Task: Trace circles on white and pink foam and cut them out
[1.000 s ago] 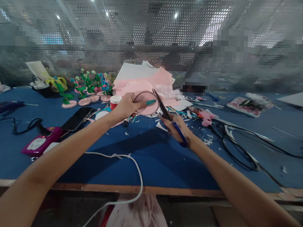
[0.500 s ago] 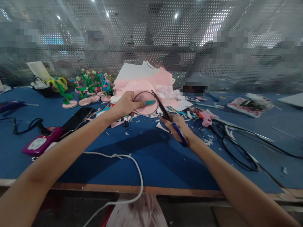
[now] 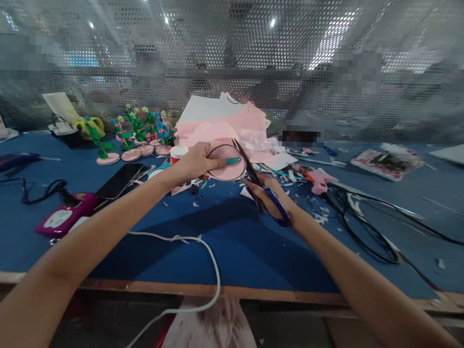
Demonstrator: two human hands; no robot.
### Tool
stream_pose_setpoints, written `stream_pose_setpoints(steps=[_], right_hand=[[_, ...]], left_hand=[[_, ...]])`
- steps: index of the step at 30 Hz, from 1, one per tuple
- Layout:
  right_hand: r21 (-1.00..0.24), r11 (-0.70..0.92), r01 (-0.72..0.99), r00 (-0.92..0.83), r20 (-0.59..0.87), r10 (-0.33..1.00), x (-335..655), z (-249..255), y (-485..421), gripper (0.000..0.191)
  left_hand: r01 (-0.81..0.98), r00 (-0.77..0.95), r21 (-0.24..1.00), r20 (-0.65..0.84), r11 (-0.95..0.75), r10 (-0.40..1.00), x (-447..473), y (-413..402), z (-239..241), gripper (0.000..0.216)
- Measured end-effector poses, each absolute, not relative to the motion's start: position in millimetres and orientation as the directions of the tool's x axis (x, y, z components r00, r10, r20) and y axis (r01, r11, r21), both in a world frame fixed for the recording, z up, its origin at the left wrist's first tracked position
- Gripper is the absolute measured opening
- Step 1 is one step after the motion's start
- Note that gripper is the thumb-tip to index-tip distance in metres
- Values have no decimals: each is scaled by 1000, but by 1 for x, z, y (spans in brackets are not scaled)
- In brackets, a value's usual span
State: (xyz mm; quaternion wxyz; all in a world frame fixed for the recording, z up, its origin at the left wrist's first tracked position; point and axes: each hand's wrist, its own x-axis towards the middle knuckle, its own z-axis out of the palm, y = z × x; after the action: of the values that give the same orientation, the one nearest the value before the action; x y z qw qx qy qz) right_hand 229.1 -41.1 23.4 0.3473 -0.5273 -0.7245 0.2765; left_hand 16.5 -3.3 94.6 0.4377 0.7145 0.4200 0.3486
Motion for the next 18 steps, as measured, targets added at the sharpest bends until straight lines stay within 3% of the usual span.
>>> stream_pose_setpoints(steps=[18], right_hand=[[-770, 328, 547, -192, 266, 945, 232, 20, -37, 51]], left_hand=[[268, 392, 934, 118, -236, 913, 15, 1, 94, 29]])
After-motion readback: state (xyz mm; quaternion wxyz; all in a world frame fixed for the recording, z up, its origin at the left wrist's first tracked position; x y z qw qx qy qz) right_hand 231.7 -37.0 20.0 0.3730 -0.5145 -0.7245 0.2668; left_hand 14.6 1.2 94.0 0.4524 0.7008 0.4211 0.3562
